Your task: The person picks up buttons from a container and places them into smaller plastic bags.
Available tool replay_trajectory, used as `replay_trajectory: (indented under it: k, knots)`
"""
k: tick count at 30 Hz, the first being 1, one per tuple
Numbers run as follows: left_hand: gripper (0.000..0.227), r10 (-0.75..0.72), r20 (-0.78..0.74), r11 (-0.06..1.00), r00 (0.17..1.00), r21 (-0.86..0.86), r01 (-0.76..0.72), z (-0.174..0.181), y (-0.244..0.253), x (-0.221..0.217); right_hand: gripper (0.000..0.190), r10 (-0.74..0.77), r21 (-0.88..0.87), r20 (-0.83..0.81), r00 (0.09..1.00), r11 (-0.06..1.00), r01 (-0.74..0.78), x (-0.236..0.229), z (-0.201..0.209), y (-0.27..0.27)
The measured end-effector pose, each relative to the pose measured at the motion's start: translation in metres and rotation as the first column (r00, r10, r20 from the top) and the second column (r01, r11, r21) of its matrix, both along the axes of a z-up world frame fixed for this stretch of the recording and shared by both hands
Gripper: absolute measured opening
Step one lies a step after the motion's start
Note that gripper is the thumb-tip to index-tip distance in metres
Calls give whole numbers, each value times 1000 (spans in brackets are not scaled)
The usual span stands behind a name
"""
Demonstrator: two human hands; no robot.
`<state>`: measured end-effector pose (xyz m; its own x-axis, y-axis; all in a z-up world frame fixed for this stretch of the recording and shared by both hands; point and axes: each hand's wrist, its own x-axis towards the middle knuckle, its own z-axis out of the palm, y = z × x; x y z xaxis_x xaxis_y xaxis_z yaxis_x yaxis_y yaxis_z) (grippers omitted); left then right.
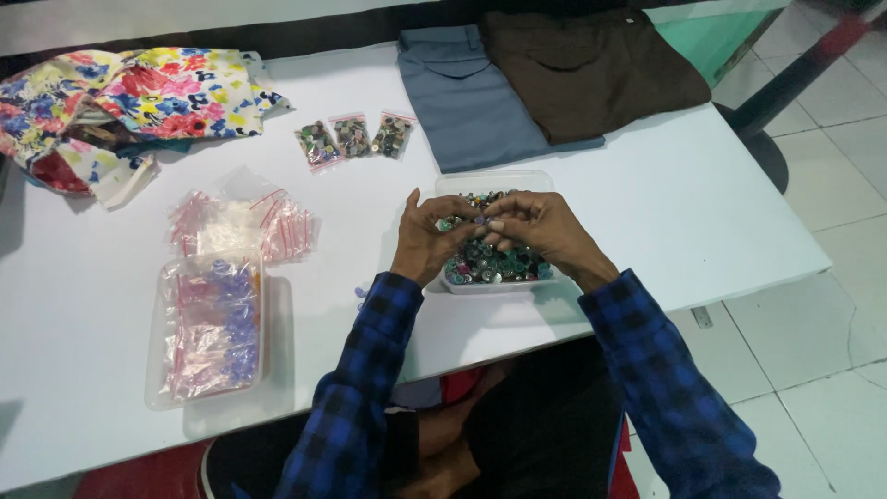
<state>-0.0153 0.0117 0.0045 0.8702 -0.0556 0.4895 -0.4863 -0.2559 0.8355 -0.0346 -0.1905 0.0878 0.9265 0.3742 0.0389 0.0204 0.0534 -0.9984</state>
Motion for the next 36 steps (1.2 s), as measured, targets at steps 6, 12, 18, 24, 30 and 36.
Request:
replay_trajectory:
  k: [6,12,18,24,30,36]
  knots:
    - [24,-4,26,1000,1000,-10,4,2,1,-3,24,-22,-17,38,999,1000,23,0,-4,4]
    - [23,32,204,999,979,36,-40,60,21,-41,20,-22,-137,178,984,990,47,-25,36,28]
    - [19,135,339,984,931,64,-166,92,61,-109,18,-22,-283,449,893,945,165,-80,58,71]
    - [13,272,339,935,901,127,-330,40,109,-165,13,7,-309,670,743,912,269,-122,-7,123]
    - [17,370,300,839,879,298,-455,-38,141,-170,10,71,-450,704,706,814,368,-121,-82,135]
    - [17,397,138,797,907,439,-416,-39,133,-160,6,43,-444,745,666,777,447,-117,-87,148]
